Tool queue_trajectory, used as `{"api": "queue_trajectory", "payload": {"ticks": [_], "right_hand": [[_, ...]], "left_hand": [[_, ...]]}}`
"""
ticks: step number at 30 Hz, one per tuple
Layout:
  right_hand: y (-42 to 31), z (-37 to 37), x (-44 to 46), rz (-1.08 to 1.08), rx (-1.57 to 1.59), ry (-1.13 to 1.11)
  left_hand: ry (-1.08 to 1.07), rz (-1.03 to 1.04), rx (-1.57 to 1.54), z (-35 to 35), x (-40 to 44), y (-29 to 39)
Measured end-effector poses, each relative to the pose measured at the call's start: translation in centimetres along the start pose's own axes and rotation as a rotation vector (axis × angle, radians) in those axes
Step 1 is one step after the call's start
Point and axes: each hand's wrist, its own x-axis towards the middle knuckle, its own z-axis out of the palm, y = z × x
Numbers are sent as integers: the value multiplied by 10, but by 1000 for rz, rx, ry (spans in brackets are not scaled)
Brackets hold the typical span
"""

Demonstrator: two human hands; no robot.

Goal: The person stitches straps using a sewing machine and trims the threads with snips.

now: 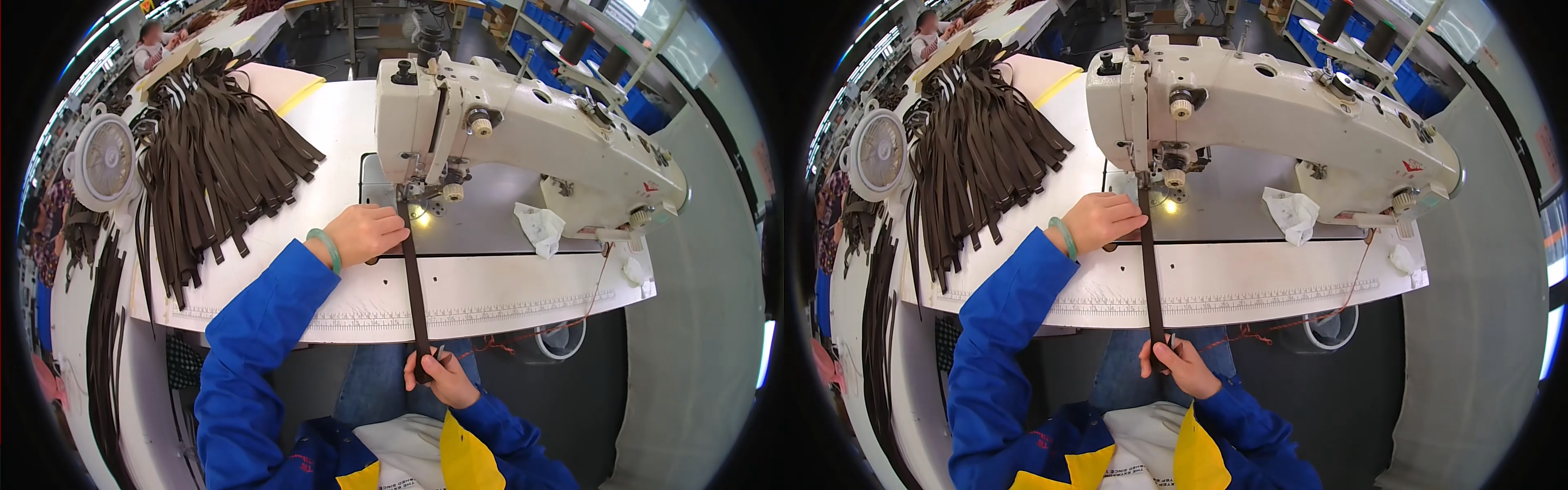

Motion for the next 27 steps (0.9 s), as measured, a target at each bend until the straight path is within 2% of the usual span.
{"api": "queue_trajectory", "payload": {"ticks": [8,11,14,15,18,19,22,27], "right_hand": [[-16,12,2,20,15,98],[-11,15,-8,-44,-293,238],[-31,15,-15,-609,-1012,450],[-45,14,-6,-880,-1154,467],[-83,27,11,-680,-1500,322],[-81,20,16,-744,-1594,247],[-60,8,22,-993,-1608,259],[-61,7,20,-958,-1704,214]], "left_hand": [[-22,20,15,-1,-2,-1],[-1,43,10,0,-2,-1],[23,47,-10,1,-3,-1],[8,44,1,0,-3,-1],[-34,38,14,-2,-2,3],[-45,36,21,-2,-3,3],[-7,45,33,0,-4,0],[7,36,20,2,-5,1]]}}
